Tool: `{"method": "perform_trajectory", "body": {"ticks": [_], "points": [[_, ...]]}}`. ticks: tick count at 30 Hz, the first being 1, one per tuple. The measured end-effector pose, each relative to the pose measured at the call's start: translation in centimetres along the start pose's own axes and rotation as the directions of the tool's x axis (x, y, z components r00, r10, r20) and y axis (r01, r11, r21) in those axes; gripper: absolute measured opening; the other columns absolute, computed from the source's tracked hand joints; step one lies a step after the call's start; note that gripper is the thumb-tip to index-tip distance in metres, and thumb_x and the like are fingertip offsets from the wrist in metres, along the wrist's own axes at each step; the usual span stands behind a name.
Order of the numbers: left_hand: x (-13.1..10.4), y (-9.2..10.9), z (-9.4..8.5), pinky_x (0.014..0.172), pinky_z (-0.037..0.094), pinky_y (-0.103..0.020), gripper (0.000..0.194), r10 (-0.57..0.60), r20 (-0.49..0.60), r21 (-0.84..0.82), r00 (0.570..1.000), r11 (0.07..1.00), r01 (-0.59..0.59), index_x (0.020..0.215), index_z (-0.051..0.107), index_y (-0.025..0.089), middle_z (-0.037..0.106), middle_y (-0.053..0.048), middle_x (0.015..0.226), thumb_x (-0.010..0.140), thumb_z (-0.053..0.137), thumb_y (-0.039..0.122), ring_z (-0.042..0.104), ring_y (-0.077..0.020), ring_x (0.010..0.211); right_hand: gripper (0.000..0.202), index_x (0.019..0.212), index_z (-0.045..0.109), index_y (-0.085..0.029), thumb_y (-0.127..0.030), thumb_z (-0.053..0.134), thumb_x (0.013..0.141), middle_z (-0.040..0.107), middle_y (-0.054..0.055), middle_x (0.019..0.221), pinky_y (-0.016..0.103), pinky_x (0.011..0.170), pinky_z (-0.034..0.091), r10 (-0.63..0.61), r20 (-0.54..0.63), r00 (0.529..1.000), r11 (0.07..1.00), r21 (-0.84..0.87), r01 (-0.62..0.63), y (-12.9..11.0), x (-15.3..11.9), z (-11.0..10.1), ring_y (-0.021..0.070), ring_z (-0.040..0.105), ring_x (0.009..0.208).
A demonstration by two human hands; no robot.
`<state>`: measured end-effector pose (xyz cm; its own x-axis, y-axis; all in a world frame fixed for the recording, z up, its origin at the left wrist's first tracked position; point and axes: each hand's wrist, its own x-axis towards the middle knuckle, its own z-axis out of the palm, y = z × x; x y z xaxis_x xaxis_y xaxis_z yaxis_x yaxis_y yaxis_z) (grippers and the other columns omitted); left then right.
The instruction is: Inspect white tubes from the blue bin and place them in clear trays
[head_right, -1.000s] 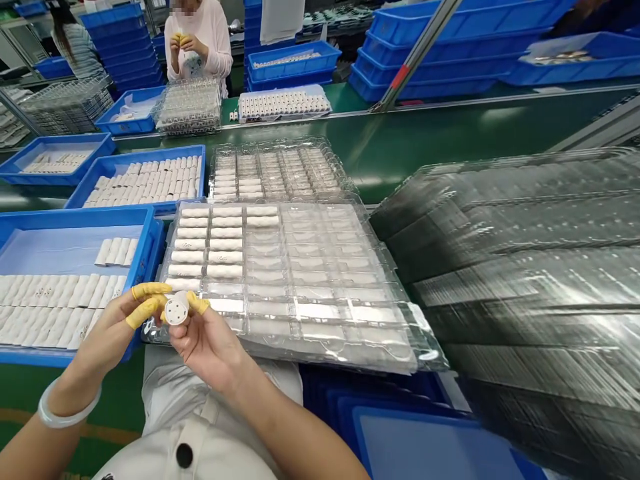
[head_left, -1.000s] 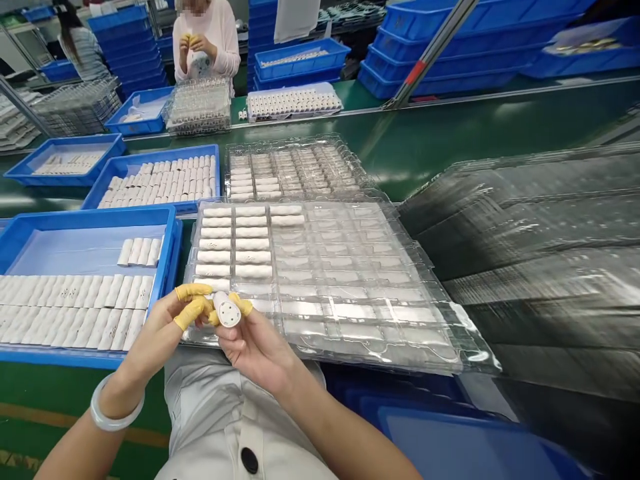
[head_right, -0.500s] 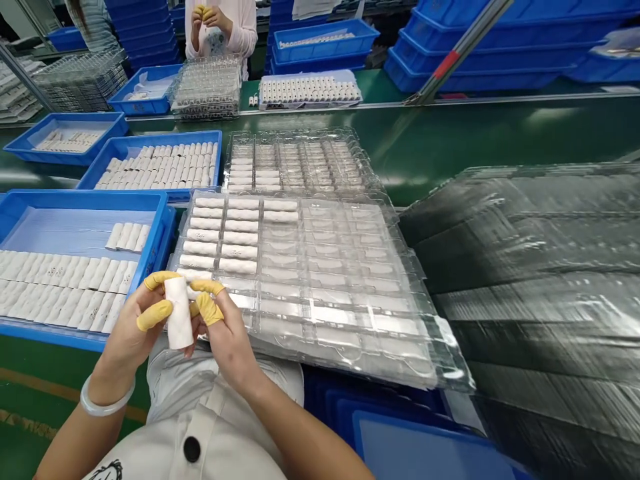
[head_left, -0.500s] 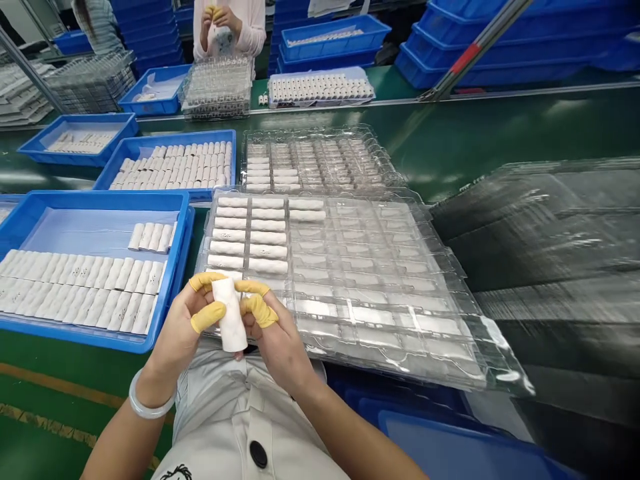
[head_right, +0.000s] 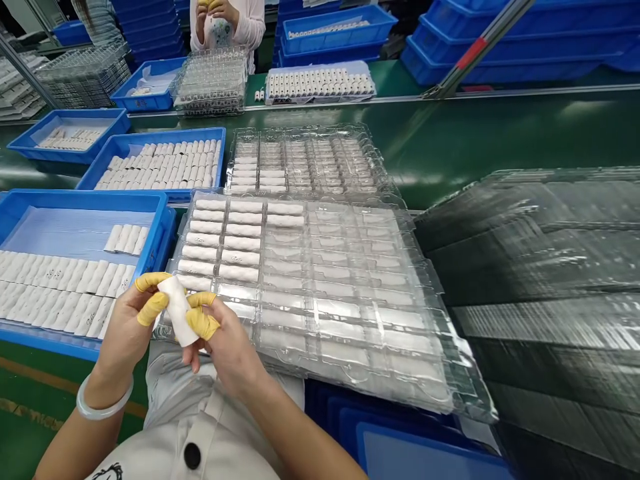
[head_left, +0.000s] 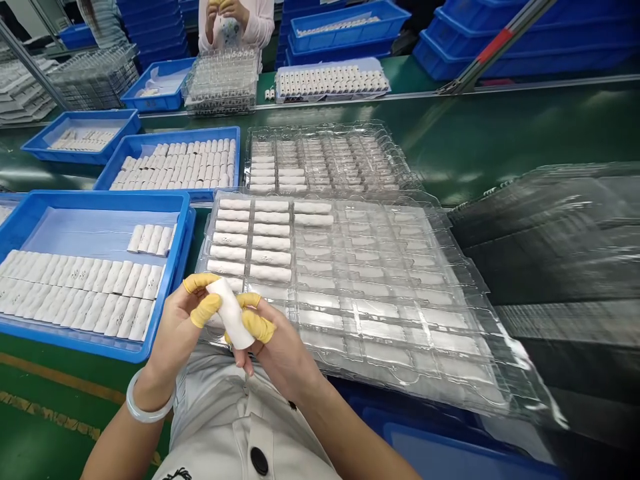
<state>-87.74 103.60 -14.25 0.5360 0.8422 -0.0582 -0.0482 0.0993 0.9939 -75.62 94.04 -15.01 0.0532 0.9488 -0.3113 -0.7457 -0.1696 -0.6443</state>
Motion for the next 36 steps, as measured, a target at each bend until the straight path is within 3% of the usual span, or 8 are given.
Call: {"method": "perform_trajectory", "body": {"ticks": [4, 7, 9, 11, 15, 30, 33, 36], "points": [[0.1, -0.2, 0.0, 0.080, 0.052, -0.024, 0.022, -0.031, 0.039, -0.122, 0.999, 0.992, 0.036, 0.098, 0.070, 0.023, 0.070, -0.003, 0.095, 0.080, 0.075, 0.035, 0.064, -0.0136, 0.086, 0.051, 0.096, 0.052, -0.016, -0.058, 0.072, 0.077, 0.057, -0.004, 0.059, 0.015, 0.041, 0.040, -0.017, 0.013, 1.000, 0.999, -0.045, 0.017, 0.1, 0.1, -0.1, 0.0075, 0.053, 0.047], [0.1, -0.4, -0.2, 0.081, 0.052, -0.026, 0.020, -0.035, 0.042, -0.148, 0.998, 0.988, 0.041, 0.100, 0.068, 0.024, 0.070, -0.004, 0.104, 0.084, 0.072, 0.034, 0.064, -0.0139, 0.087, 0.051, 0.102, 0.050, -0.016, -0.061, 0.064, 0.083, 0.063, 0.001, 0.072, 0.020, 0.042, 0.045, 0.045, 0.125, 0.991, 0.999, 0.010, -0.047, 0.0, 0.1, 0.0, 0.0109, 0.059, 0.050], [0.2, -0.5, -0.3, 0.083, 0.052, -0.026, 0.019, -0.013, 0.059, -0.129, 0.998, 0.991, 0.020, 0.102, 0.068, 0.025, 0.070, -0.004, 0.109, 0.086, 0.070, 0.033, 0.064, -0.0140, 0.090, 0.048, 0.106, 0.050, -0.017, -0.054, 0.067, 0.082, 0.063, 0.001, 0.078, 0.022, 0.043, 0.045, 0.031, 0.094, 0.995, 0.999, -0.042, -0.027, 0.2, 0.0, 0.0, 0.0108, 0.059, 0.050], [0.2, -0.4, -0.4, 0.086, 0.052, -0.027, 0.021, 0.018, 0.070, -0.097, 0.997, 0.995, -0.011, 0.104, 0.068, 0.025, 0.070, -0.004, 0.111, 0.084, 0.072, 0.031, 0.065, -0.0153, 0.096, 0.043, 0.107, 0.052, -0.018, -0.045, 0.071, 0.080, 0.063, 0.001, 0.082, 0.023, 0.047, 0.046, -0.092, -0.033, 0.995, 0.976, -0.202, 0.083, 0.5, -0.1, 0.0, 0.0095, 0.057, 0.053], [0.3, -0.3, -0.4, 0.088, 0.051, -0.027, 0.026, 0.012, 0.050, -0.060, 0.999, 0.998, -0.009, 0.105, 0.068, 0.023, 0.070, -0.005, 0.106, 0.081, 0.075, 0.030, 0.065, -0.0174, 0.098, 0.034, 0.106, 0.058, -0.020, -0.035, 0.072, 0.080, 0.066, 0.004, 0.090, 0.028, 0.066, 0.049, -0.403, -0.161, 0.901, 0.804, -0.533, 0.264, 1.3, -0.2, -0.1, 0.0140, 0.060, 0.074], [0.2, -0.6, -0.4, 0.085, 0.051, -0.027, 0.016, 0.008, -0.031, -0.013, 0.999, 1.000, -0.008, 0.100, 0.071, 0.024, 0.071, -0.003, 0.104, 0.089, 0.065, 0.035, 0.064, -0.0176, 0.099, 0.030, 0.108, 0.060, -0.020, -0.034, 0.069, 0.084, 0.069, 0.006, 0.094, 0.032, 0.073, 0.050, -0.525, -0.106, 0.844, 0.648, -0.693, 0.317, 1.2, -0.6, -0.1, 0.0160, 0.061, 0.075], [0.2, -0.5, -0.3, 0.083, 0.051, -0.025, 0.013, 0.062, 0.022, -0.015, 0.998, 0.998, -0.062, 0.098, 0.071, 0.026, 0.070, -0.001, 0.107, 0.086, 0.070, 0.030, 0.064, -0.0151, 0.096, 0.027, 0.106, 0.060, -0.019, -0.038, 0.063, 0.088, 0.069, 0.005, 0.084, 0.030, 0.066, 0.050, -0.510, -0.116, 0.853, 0.691, -0.646, 0.325, 1.1, -0.5, -0.3, 0.0150, 0.061, 0.067], [0.3, -0.4, -0.4, 0.084, 0.051, -0.023, 0.011, 0.118, 0.057, -0.021, 0.991, 0.993, -0.117, 0.099, 0.071, 0.026, 0.070, -0.001, 0.106, 0.088, 0.068, 0.026, 0.064, -0.0132, 0.094, 0.027, 0.104, 0.059, -0.017, -0.040, 0.049, 0.095, 0.064, 0.001, 0.066, 0.028, 0.055, 0.048, -0.305, -0.102, 0.947, 0.870, -0.435, 0.233, 0.6, -0.2, -0.5, 0.0136, 0.059, 0.052]]}}
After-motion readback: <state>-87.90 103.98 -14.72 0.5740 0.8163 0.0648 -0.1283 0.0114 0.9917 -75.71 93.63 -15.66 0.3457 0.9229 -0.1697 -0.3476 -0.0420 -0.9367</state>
